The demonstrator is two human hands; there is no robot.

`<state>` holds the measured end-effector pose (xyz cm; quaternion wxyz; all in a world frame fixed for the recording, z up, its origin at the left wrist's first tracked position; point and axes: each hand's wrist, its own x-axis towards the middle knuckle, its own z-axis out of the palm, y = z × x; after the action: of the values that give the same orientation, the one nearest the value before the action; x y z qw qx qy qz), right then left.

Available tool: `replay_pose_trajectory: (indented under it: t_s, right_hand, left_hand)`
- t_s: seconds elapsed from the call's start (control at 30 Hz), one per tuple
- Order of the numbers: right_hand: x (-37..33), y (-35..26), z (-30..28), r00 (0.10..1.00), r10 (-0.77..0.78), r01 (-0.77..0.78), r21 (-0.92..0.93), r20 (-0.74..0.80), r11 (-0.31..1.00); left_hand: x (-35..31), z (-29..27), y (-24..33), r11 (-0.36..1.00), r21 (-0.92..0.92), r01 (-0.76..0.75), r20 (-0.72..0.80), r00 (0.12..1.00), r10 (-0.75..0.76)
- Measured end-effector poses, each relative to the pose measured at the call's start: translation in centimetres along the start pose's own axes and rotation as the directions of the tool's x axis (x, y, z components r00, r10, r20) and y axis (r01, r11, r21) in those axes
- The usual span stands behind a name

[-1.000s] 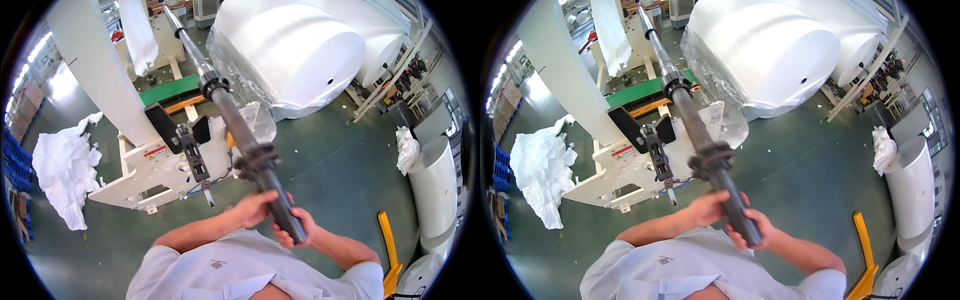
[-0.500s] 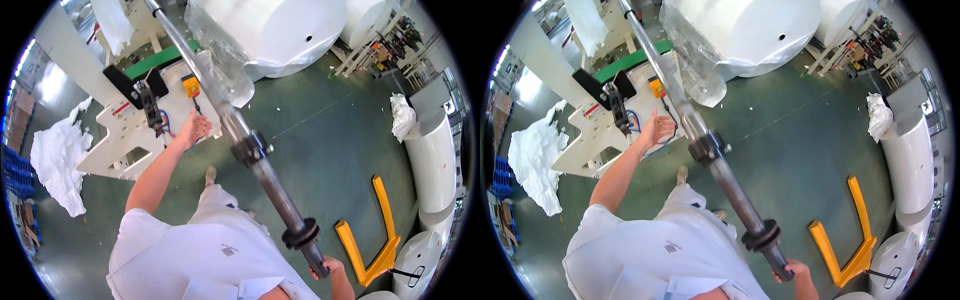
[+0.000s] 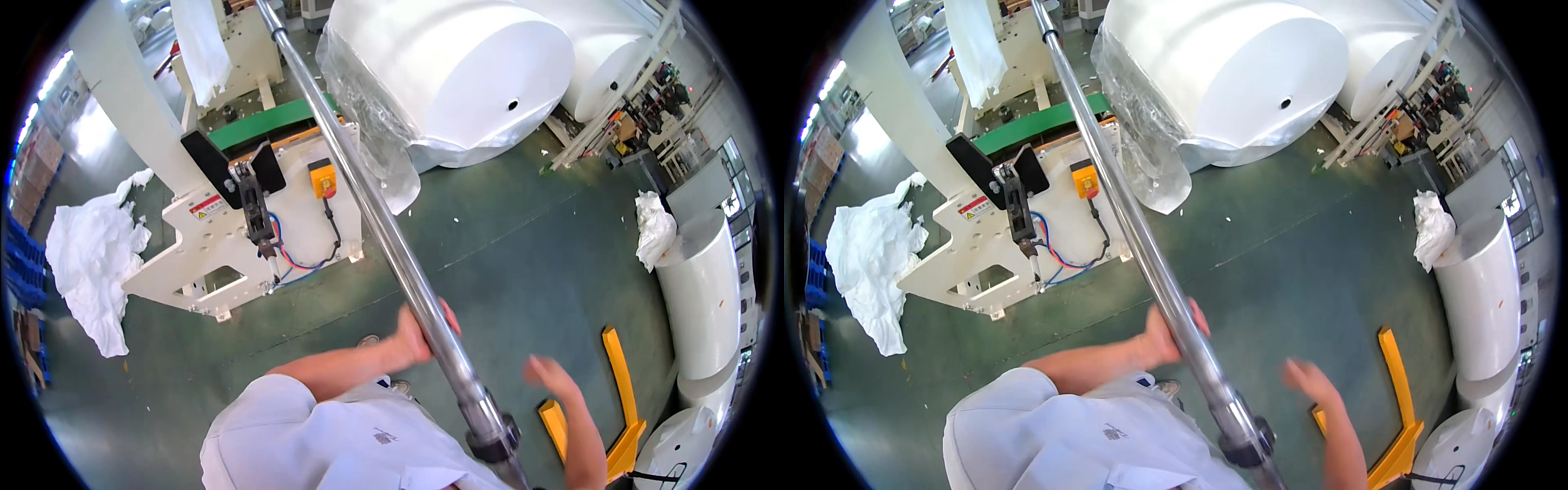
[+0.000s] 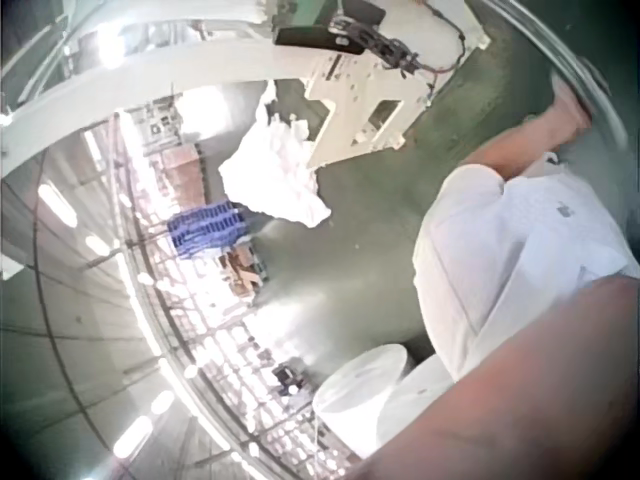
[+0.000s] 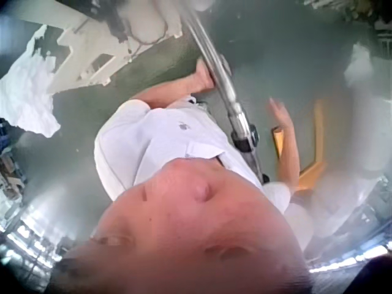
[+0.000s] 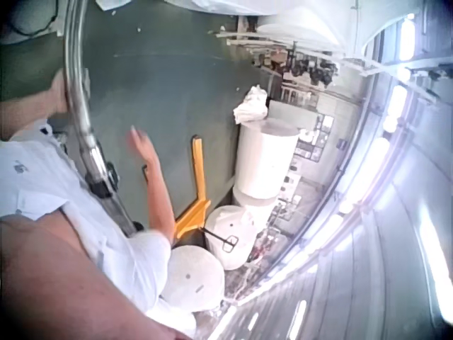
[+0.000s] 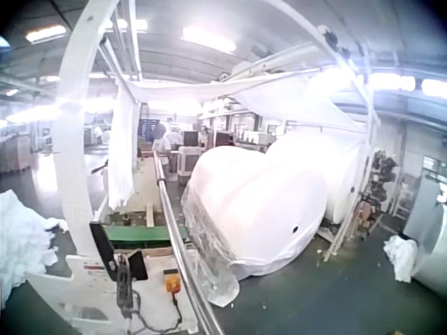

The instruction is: The person uses a crane and a remote control to move large rolls of white material and subsequently handles pieces of the material by hand.

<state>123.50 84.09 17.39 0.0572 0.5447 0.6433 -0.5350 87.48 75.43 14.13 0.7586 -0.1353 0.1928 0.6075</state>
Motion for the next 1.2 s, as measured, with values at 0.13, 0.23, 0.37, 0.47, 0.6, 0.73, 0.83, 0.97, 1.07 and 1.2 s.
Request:
replay_pose_trajectory:
  t_s: [0.13,0.23,0.37,0.47,0.6,0.73,0.83,0.97,1.07,1.2]
  right_hand:
    - [15.3,-19.1,12.1,0.696,-0.408,-0.244,0.729,0.591,0.639]
    - [15.4,-18.5,15.9,0.454,-0.477,-0.561,0.658,0.752,0.502]
    - [9.2,-10.7,14.5,0.517,-0.291,-0.597,0.583,0.805,0.551]
    - [4.7,-0.1,14.3,0.449,-0.31,-0.553,0.533,0.838,0.64]
    - [-2.4,14.7,14.1,0.668,0.159,-0.656,0.473,0.727,0.588]
    - [-8.5,18.4,14.6,0.727,0.302,-0.579,0.314,0.617,0.752]
    - [-8.3,22.8,13.5,0.665,0.316,-0.618,0.26,0.676,0.742]
    - [-7.4,35.1,15.5,0.717,0.316,-0.614,0.347,0.622,0.709]
    - [-6.5,38.0,14.3,0.669,0.18,-0.603,0.385,0.722,0.699]
    - [-6.0,42.8,11.3,0.717,0.123,-0.57,0.475,0.687,0.671]
  left_hand:
    - [-3.3,-0.7,-6.0,0.898,-0.167,0.407,0.164,0.91,-0.381]
    - [3.6,-15.2,-6.2,0.61,0.788,-0.08,0.327,0.894,-0.306]
    - [4.0,-12.6,7.6,0.378,0.92,0.099,-0.057,0.991,-0.119]
    - [4.9,-6.1,16.8,0.842,0.506,-0.188,0.154,0.98,0.126]
    - [6.4,1.1,24.3,0.912,0.142,-0.384,0.174,0.917,0.359]
    - [7.0,1.8,14.7,0.852,0.332,-0.405,-0.097,0.884,0.457]
    - [8.1,-2.3,7.3,0.784,0.422,-0.456,-0.189,0.801,0.567]
    - [11.0,-2.7,-4.9,0.722,0.588,-0.365,-0.285,0.742,0.607]
    - [10.6,-5.4,-5.4,0.645,0.669,-0.37,-0.243,0.71,0.66]
    - [13.8,-4.6,-9.3,0.654,0.654,-0.381,-0.131,0.793,0.594]
